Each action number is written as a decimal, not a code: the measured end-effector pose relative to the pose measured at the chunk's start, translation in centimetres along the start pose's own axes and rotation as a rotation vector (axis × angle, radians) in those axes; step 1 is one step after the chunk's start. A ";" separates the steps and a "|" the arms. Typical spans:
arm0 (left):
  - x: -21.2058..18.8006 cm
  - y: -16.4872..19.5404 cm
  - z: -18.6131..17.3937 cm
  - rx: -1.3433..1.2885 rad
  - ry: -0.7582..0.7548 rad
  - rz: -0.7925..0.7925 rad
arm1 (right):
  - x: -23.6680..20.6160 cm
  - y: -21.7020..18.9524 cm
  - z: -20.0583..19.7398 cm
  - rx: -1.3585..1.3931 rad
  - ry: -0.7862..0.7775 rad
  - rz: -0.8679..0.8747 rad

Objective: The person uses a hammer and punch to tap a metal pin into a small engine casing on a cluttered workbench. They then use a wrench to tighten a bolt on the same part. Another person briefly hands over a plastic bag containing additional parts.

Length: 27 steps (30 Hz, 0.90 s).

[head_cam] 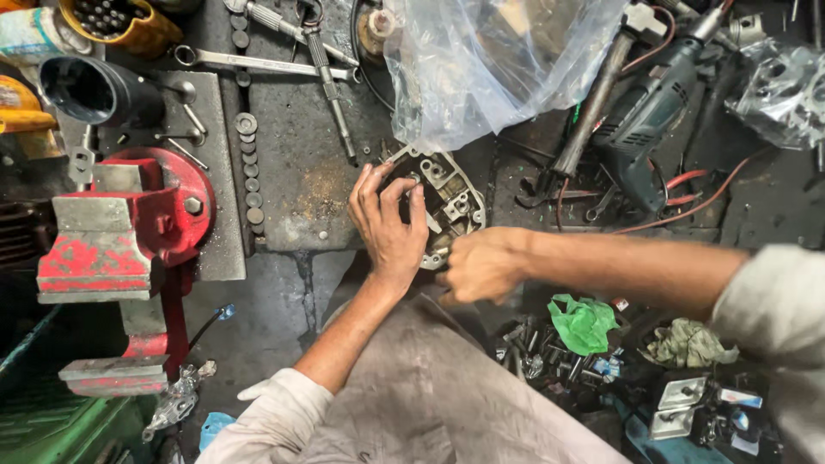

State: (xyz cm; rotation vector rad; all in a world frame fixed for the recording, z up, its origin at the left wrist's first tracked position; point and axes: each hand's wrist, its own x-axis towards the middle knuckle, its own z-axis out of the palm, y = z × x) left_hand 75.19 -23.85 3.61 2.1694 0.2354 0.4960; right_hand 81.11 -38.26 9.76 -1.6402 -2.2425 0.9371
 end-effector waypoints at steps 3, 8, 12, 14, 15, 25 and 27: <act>-0.2 -0.3 0.5 -0.020 0.002 -0.011 | 0.3 1.5 1.0 0.143 -0.299 -0.005; -0.5 -0.6 0.4 -0.015 -0.022 -0.060 | -1.3 0.4 1.5 0.531 0.282 0.270; -0.4 -0.9 0.4 -0.023 -0.059 -0.043 | 2.0 -3.0 4.3 0.981 1.780 0.594; -0.5 -0.9 0.4 -0.021 -0.046 -0.041 | 4.0 -3.2 6.5 1.104 2.345 0.623; -0.6 -0.8 0.4 -0.017 -0.035 -0.038 | 4.5 -3.1 7.5 1.121 2.495 0.596; 0.5 0.8 -2.5 -0.076 -0.123 -0.003 | -0.3 -6.3 3.6 0.297 1.705 0.779; 0.5 0.7 -4.2 -0.050 -0.229 0.022 | -3.1 -8.0 1.5 0.319 1.517 0.748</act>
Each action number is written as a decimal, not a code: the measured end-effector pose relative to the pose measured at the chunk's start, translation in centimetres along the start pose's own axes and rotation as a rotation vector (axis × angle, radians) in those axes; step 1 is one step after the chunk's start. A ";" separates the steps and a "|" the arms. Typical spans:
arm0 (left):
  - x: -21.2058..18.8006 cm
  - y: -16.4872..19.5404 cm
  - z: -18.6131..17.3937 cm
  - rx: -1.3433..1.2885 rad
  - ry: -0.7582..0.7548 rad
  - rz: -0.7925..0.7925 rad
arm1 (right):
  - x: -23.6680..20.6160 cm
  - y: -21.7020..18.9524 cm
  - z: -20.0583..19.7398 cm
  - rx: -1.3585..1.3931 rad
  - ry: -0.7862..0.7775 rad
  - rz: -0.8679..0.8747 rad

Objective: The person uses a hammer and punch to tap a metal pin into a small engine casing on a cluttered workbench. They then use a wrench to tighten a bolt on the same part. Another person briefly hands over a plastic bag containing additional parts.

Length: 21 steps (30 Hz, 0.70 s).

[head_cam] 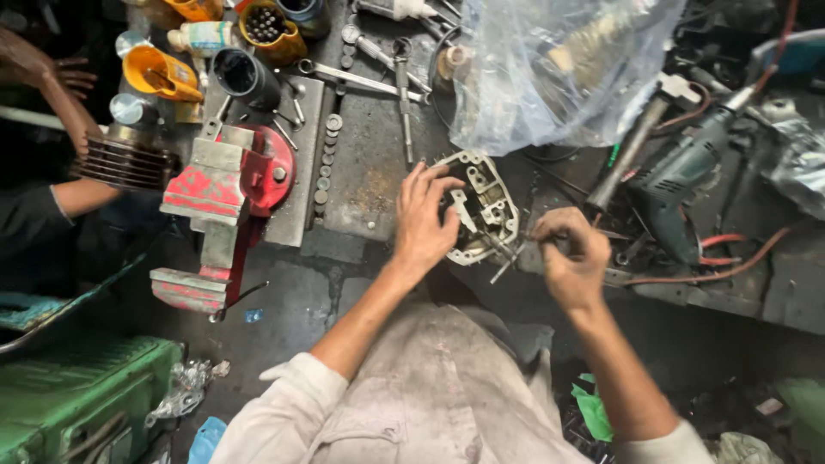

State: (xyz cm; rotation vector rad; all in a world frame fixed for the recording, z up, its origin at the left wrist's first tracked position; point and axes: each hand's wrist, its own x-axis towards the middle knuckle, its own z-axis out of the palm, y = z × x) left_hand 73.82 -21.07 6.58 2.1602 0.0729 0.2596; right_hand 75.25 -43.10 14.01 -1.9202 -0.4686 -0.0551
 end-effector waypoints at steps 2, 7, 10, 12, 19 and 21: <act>-0.7 0.2 -1.7 0.006 -0.131 0.030 | 0.9 -1.8 -3.2 -0.093 -0.160 -0.015; -2.3 2.5 -3.8 0.189 -0.424 0.112 | 3.3 -6.0 -7.4 -0.371 -0.588 -0.109; -2.2 4.1 -1.8 0.309 -0.503 0.115 | 3.9 -7.5 -5.4 -0.611 -0.889 -0.203; -1.6 4.4 0.1 0.449 -0.526 0.175 | 3.8 -7.7 -3.2 -0.639 -0.959 -0.281; -0.1 3.2 3.4 0.629 -0.576 0.209 | 4.3 -4.5 1.0 -0.935 -1.430 -0.152; 0.1 3.2 3.3 0.505 -0.325 0.307 | 4.6 -3.4 1.2 -0.826 -1.257 -0.190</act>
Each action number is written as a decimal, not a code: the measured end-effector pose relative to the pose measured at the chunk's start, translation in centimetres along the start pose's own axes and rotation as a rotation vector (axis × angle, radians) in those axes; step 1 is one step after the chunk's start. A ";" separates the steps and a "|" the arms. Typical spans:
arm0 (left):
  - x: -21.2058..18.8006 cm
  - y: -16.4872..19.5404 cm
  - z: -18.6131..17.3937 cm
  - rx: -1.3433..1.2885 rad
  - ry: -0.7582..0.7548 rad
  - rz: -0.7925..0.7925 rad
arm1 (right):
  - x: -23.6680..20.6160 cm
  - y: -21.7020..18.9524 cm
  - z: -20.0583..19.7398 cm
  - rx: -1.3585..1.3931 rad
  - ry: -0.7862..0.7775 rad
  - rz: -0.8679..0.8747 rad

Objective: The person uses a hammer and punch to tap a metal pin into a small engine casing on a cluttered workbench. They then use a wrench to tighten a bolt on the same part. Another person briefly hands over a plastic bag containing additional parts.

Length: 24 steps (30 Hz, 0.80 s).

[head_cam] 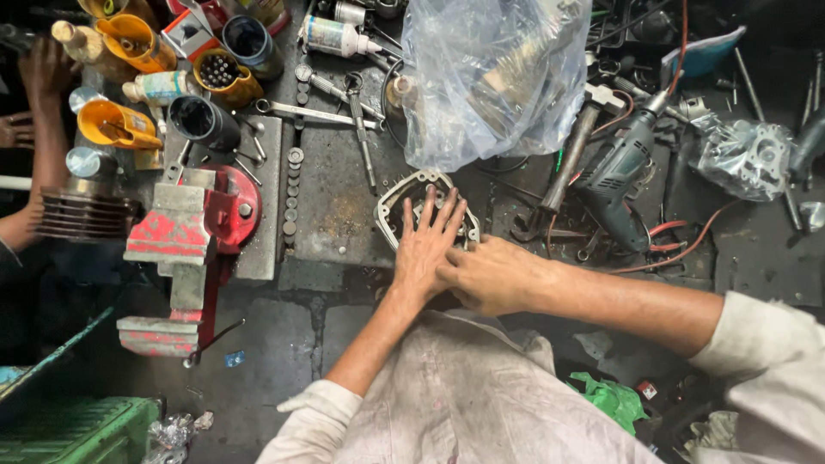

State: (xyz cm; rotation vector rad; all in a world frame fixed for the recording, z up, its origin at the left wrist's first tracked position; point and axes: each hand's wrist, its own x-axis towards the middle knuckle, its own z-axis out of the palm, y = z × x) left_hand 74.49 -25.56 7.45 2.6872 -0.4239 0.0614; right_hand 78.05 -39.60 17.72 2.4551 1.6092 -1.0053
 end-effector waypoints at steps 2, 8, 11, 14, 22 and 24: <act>0.3 -0.1 -0.2 -0.062 -0.020 -0.026 | 0.5 0.5 0.4 -0.039 0.029 -0.050; 0.8 -0.2 0.0 -0.082 -0.148 -0.129 | 2.9 1.2 0.4 -0.038 -0.308 -0.085; 0.9 -0.3 0.9 0.033 -0.106 -0.121 | 3.7 1.8 0.0 0.083 -0.387 0.040; 0.7 -0.4 1.9 0.036 -0.085 -0.113 | 3.6 2.2 0.5 0.297 -0.306 0.188; 0.7 -0.7 2.0 -0.104 -0.104 -0.118 | 3.2 -1.3 6.1 1.983 0.901 0.623; 0.9 -0.6 1.4 -0.009 -0.155 -0.109 | 2.7 -2.2 6.5 1.992 1.028 0.619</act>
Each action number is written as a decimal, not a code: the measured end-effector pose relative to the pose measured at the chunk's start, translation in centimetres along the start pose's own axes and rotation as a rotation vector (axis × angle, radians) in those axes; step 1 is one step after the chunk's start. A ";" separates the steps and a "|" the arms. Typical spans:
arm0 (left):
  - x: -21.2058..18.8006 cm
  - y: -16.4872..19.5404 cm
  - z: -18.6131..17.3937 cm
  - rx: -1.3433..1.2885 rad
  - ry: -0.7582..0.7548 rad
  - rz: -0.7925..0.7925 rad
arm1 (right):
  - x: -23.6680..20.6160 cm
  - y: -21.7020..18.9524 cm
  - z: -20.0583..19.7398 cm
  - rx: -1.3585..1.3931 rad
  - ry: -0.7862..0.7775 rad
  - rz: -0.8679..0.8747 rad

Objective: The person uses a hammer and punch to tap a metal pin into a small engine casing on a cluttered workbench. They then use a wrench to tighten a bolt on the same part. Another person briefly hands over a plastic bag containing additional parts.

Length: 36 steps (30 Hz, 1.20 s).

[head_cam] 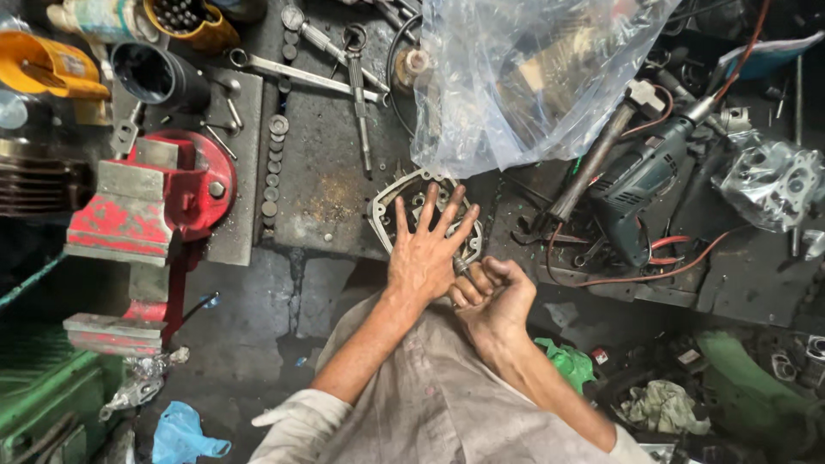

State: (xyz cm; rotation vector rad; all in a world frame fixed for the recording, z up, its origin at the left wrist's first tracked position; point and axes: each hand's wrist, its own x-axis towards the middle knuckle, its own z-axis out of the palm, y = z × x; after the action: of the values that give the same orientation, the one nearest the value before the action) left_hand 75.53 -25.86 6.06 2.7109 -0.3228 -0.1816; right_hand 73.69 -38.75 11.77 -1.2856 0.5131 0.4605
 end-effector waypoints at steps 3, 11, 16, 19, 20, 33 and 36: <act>0.1 0.1 -0.9 -0.049 -0.141 -0.034 | -1.2 -1.7 -0.8 -0.250 -0.162 -0.040; 0.2 -0.1 -0.7 -0.199 -0.024 -0.010 | -1.6 -8.1 -1.0 -1.429 -0.535 -0.622; -0.1 0.2 0.8 0.028 0.004 -0.012 | 1.9 -5.6 1.1 -1.878 -0.898 -0.256; -0.1 0.3 1.8 0.006 -0.022 -0.022 | 3.3 -4.6 0.3 -1.715 -0.847 -0.050; 0.0 0.2 2.0 0.059 0.031 -0.010 | 3.2 -4.2 0.0 -1.549 -0.751 -0.012; 1.2 0.6 -1.6 -0.203 -0.217 -0.052 | -2.7 -6.0 -2.8 -0.783 -0.106 -0.428; 0.9 0.6 -0.9 -0.207 -0.103 -0.030 | -2.5 -7.2 -2.2 -1.315 -0.433 -0.573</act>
State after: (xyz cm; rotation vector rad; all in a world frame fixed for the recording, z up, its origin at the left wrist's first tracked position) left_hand 76.40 -26.23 7.08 2.5077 -0.2764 -0.3450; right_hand 75.71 -42.56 18.37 -2.3809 -0.6754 0.5733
